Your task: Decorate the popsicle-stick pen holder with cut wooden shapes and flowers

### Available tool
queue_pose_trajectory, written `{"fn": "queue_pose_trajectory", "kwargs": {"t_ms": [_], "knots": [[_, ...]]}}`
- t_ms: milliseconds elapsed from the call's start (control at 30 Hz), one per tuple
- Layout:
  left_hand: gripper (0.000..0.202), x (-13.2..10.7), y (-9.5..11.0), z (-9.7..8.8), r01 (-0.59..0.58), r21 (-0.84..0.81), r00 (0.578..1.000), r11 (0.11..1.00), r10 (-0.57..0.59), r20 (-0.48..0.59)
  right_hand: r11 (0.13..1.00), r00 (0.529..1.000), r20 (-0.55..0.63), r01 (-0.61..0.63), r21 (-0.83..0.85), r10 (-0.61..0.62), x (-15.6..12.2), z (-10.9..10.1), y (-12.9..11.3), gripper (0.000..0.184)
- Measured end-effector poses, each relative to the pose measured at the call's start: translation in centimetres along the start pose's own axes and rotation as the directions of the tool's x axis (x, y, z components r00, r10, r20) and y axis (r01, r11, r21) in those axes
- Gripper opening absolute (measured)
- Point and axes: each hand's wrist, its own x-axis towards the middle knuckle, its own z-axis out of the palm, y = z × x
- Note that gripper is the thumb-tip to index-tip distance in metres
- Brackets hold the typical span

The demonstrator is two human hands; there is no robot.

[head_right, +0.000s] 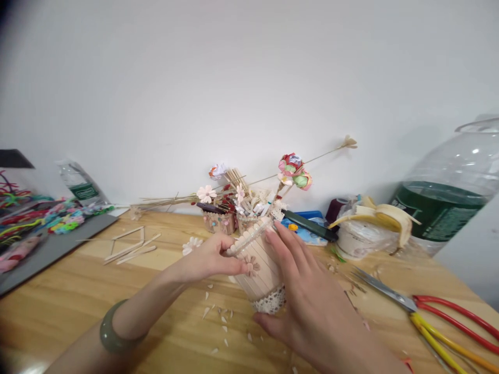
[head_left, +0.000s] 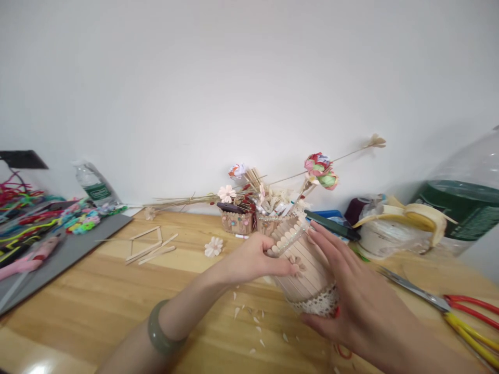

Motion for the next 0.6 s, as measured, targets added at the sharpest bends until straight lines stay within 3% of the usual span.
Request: {"fn": "queue_pose_trajectory", "kwargs": {"t_ms": [600], "knots": [[0.021, 0.0, -0.02, 0.44, 0.013, 0.021, 1.0, 1.0, -0.013, -0.003, 1.0, 1.0, 0.005, 0.008, -0.026, -0.008, 0.07, 0.18, -0.03, 0.1]]}}
